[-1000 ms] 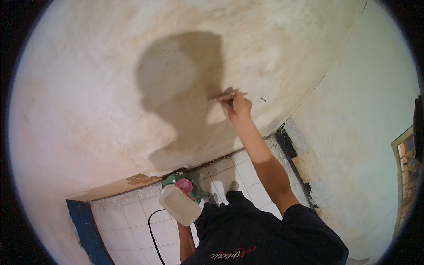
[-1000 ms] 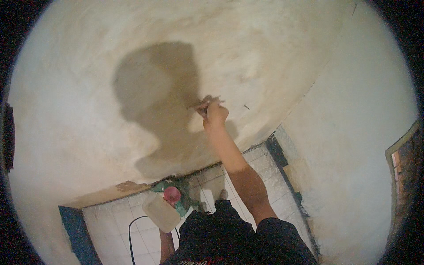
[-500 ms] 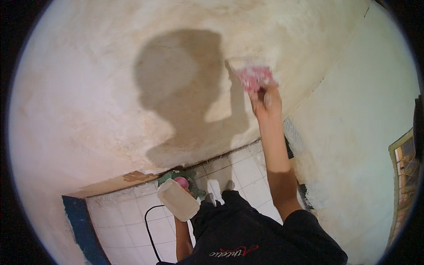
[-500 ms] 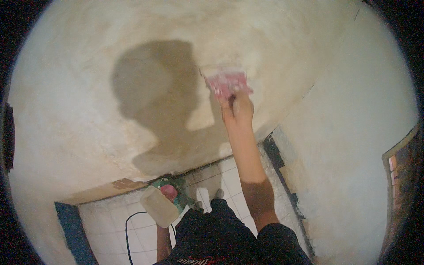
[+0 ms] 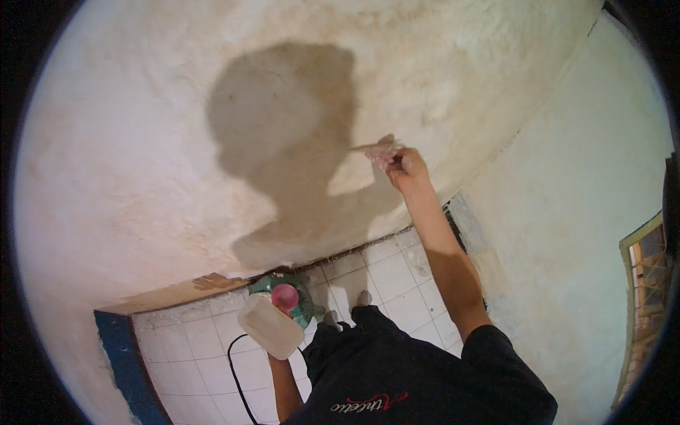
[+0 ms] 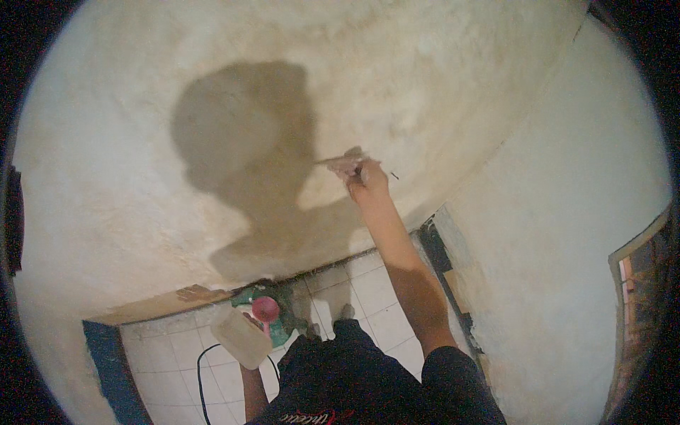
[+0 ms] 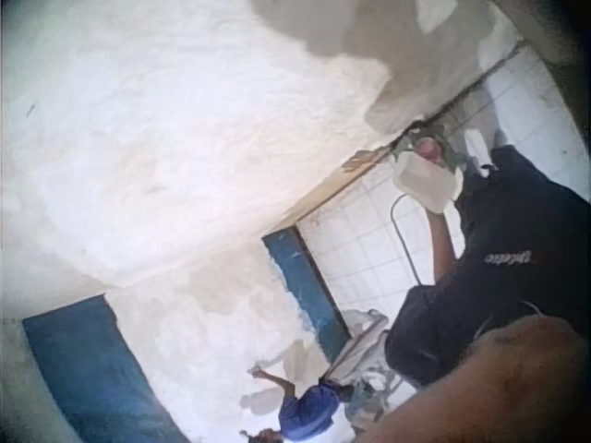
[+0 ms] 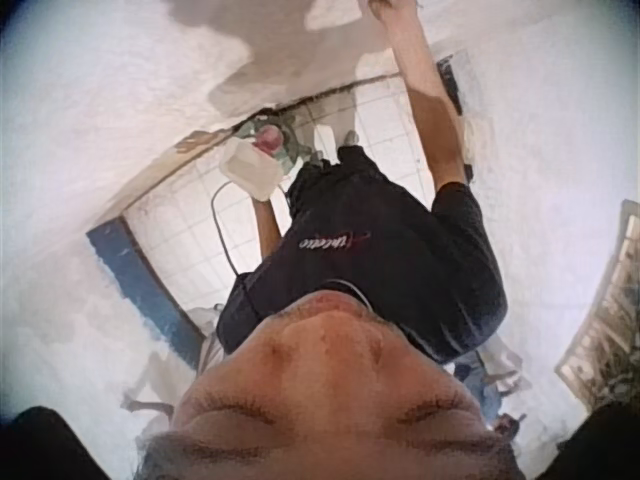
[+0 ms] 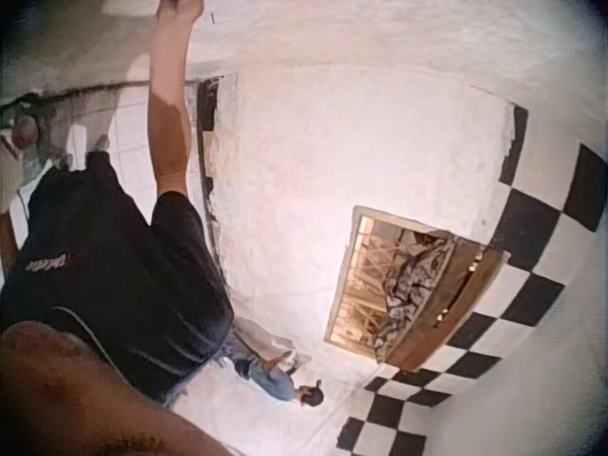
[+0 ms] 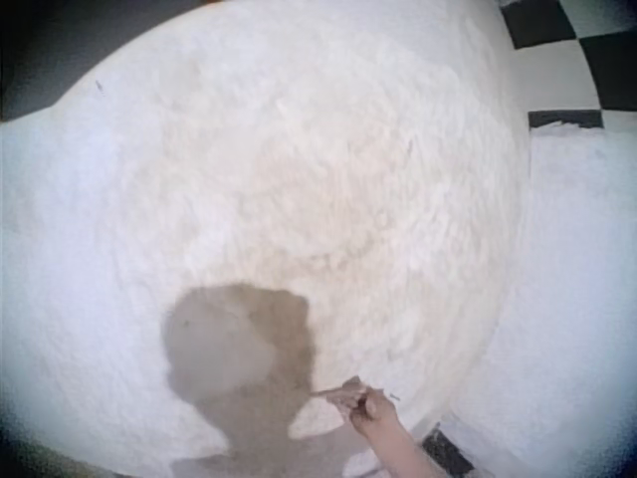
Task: The person applies a white plaster or skimming compound to an interior wall using a spreader, repeatedly picking up more compound from a small plastic container.
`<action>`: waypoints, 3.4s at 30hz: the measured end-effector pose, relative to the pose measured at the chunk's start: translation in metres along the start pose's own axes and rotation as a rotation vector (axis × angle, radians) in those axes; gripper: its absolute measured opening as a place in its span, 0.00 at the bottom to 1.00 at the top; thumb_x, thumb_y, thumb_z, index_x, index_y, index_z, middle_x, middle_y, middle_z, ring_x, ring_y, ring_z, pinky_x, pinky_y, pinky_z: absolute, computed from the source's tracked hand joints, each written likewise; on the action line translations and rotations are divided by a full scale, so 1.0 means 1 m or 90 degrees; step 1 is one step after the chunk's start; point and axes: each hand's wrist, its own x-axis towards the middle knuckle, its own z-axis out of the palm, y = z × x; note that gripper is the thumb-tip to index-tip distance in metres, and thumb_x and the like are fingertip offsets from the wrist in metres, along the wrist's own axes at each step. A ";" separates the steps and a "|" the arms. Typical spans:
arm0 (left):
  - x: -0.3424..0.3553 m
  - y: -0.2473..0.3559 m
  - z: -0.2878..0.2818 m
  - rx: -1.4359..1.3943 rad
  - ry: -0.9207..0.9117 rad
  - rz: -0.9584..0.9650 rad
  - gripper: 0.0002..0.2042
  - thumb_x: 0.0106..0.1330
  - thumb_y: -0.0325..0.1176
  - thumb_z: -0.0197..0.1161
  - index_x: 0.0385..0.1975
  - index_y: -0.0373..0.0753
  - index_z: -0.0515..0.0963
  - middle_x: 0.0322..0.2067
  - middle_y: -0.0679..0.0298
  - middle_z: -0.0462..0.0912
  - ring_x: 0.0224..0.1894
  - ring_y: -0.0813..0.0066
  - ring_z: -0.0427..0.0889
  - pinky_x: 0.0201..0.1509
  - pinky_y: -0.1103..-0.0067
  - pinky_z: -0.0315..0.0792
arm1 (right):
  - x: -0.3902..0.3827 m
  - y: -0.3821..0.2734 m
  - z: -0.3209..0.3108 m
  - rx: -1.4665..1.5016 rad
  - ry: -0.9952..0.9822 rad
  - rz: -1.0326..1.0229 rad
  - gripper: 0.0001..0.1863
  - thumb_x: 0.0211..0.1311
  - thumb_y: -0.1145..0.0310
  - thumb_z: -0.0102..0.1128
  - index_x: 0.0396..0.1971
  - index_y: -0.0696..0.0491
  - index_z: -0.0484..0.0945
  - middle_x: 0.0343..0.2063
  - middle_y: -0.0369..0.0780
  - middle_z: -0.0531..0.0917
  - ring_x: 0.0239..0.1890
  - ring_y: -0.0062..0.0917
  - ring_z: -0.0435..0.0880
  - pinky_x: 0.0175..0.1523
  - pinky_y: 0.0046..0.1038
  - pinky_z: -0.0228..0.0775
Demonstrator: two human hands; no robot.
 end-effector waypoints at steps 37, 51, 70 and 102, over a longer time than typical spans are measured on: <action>0.017 0.102 0.118 0.294 -0.031 0.204 0.12 0.66 0.38 0.59 0.44 0.40 0.73 0.39 0.62 0.77 0.43 0.66 0.77 0.49 0.68 0.73 | -0.106 -0.055 0.121 -0.030 -0.111 -0.220 0.13 0.61 0.82 0.47 0.46 0.66 0.70 0.45 0.50 0.79 0.47 0.39 0.80 0.52 0.37 0.77; 0.012 0.083 0.100 0.119 0.017 0.069 0.13 0.66 0.40 0.57 0.44 0.40 0.73 0.39 0.60 0.77 0.42 0.65 0.78 0.47 0.66 0.74 | -0.094 -0.132 0.008 -0.278 0.032 -0.408 0.08 0.64 0.79 0.53 0.41 0.59 0.79 0.33 0.38 0.82 0.30 0.21 0.79 0.33 0.24 0.71; 0.059 0.037 0.134 -0.118 -0.040 -0.143 0.17 0.67 0.44 0.54 0.47 0.39 0.71 0.42 0.59 0.76 0.45 0.62 0.77 0.50 0.64 0.73 | -0.029 -0.150 0.145 -0.955 0.106 -0.958 0.12 0.47 0.79 0.54 0.33 0.61 0.80 0.22 0.51 0.80 0.22 0.47 0.79 0.26 0.39 0.70; 0.076 0.031 0.162 -0.129 -0.089 -0.225 0.23 0.67 0.50 0.50 0.53 0.39 0.69 0.48 0.57 0.75 0.50 0.58 0.75 0.56 0.61 0.70 | -0.021 -0.192 0.165 -0.874 0.144 -1.004 0.19 0.40 0.78 0.57 0.38 0.55 0.81 0.20 0.51 0.79 0.22 0.46 0.78 0.27 0.38 0.70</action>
